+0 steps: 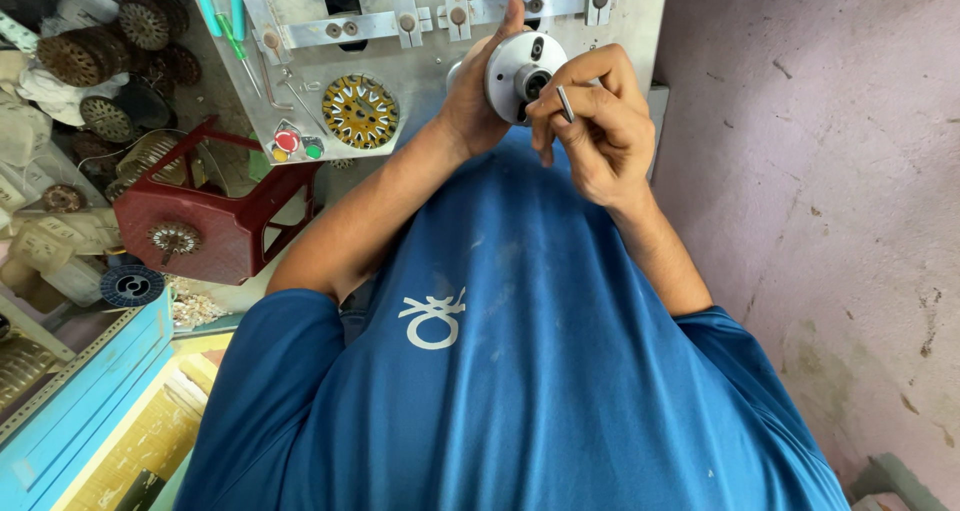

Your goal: The person assembles small mechanical components on a workbench. They use an Allen key to tighten screws on a cylindrical metal part and a circular white part, repeatedly picking up, adjusting, and placing the components.

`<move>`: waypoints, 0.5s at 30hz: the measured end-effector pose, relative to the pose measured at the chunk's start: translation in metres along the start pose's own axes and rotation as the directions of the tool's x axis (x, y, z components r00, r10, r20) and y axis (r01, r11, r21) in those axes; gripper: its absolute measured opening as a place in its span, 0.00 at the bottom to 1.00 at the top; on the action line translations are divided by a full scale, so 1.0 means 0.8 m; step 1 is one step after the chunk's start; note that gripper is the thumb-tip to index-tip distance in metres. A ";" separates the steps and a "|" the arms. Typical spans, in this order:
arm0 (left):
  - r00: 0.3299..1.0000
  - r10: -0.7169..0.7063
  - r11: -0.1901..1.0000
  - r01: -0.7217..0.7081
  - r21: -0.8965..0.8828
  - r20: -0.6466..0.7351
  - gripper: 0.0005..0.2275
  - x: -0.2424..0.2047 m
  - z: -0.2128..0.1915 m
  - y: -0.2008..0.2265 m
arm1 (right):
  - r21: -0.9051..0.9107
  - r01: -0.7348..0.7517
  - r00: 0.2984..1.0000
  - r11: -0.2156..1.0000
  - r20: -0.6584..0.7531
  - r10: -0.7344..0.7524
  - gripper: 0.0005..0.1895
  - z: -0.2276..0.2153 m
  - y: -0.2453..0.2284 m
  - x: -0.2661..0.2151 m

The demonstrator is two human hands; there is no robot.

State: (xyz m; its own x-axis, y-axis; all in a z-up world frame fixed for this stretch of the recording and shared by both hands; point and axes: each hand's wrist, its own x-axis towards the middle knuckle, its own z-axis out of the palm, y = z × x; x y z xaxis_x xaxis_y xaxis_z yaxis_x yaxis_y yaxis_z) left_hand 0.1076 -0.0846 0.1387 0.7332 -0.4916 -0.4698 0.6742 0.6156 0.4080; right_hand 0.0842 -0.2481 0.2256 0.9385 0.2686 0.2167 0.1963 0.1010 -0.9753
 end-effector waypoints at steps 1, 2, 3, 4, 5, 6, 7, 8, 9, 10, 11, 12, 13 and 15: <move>1.000 -0.007 1.000 0.007 0.003 -0.008 0.25 -0.001 0.000 0.002 | 0.002 0.006 1.000 1.000 0.015 -0.006 0.09 0.002 -0.001 0.001; 1.000 -0.013 1.000 0.013 0.006 -0.016 0.25 -0.002 0.000 0.004 | 0.004 0.012 1.000 1.000 0.029 -0.012 0.08 0.005 -0.002 0.003; 1.000 -0.019 1.000 0.019 0.009 -0.024 0.25 -0.004 -0.001 0.006 | 0.094 -0.016 1.000 0.995 0.000 0.016 0.10 0.008 -0.002 0.004; 1.000 -0.013 1.000 0.013 0.007 -0.021 0.25 -0.005 -0.001 0.008 | 0.184 -0.042 0.999 0.982 -0.026 0.047 0.16 0.011 -0.002 0.004; 1.000 -0.006 1.000 0.006 0.005 -0.018 0.25 -0.006 -0.002 0.009 | 0.273 -0.064 0.996 0.960 -0.048 0.079 0.23 0.013 -0.002 0.004; 1.000 0.001 1.000 -0.001 0.004 -0.015 0.25 -0.007 -0.004 0.010 | 0.257 -0.049 0.993 0.965 -0.088 0.073 0.21 0.016 -0.001 0.004; 1.000 -0.005 1.000 0.005 0.011 -0.021 0.25 -0.007 -0.005 0.010 | 0.238 -0.036 0.990 0.971 -0.127 0.068 0.20 0.018 0.001 0.003; 1.000 -0.011 1.000 0.011 0.018 -0.027 0.25 -0.007 -0.006 0.009 | 0.219 -0.025 0.984 0.975 -0.165 0.063 0.19 0.019 0.003 0.001; 0.999 -0.014 1.000 0.015 0.024 -0.033 0.25 -0.006 -0.007 0.009 | 0.228 -0.023 0.984 0.973 -0.168 0.063 0.16 0.019 0.006 0.000; 1.000 -0.011 1.000 0.011 0.025 -0.021 0.25 -0.005 -0.008 0.009 | 0.237 -0.021 0.983 0.971 -0.171 0.063 0.13 0.017 0.008 -0.002; 1.000 -0.007 1.000 0.007 0.025 -0.012 0.25 -0.006 -0.008 0.007 | 0.248 -0.021 0.983 0.969 -0.172 0.065 0.11 0.016 0.010 -0.004; 1.000 -0.002 1.000 0.003 0.025 -0.003 0.25 -0.007 -0.008 0.005 | 0.231 -0.027 0.982 0.973 -0.178 0.070 0.10 0.016 0.012 -0.006; 1.000 -0.008 1.000 0.008 0.002 -0.008 0.24 -0.008 -0.007 0.005 | 0.214 -0.032 0.980 0.976 -0.184 0.073 0.09 0.015 0.013 -0.007; 1.000 -0.019 0.999 0.018 -0.045 -0.018 0.24 -0.011 -0.005 0.005 | 0.138 -0.057 0.979 0.989 -0.186 0.082 0.05 0.015 0.012 -0.007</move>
State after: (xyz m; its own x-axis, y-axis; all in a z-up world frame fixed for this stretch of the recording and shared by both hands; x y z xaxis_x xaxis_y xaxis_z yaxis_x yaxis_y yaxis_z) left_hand 0.1035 -0.0751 0.1412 0.7188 -0.4920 -0.4911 0.6825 0.6340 0.3637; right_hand 0.0774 -0.2375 0.2154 0.9879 0.0928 0.1240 0.1015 0.2170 -0.9709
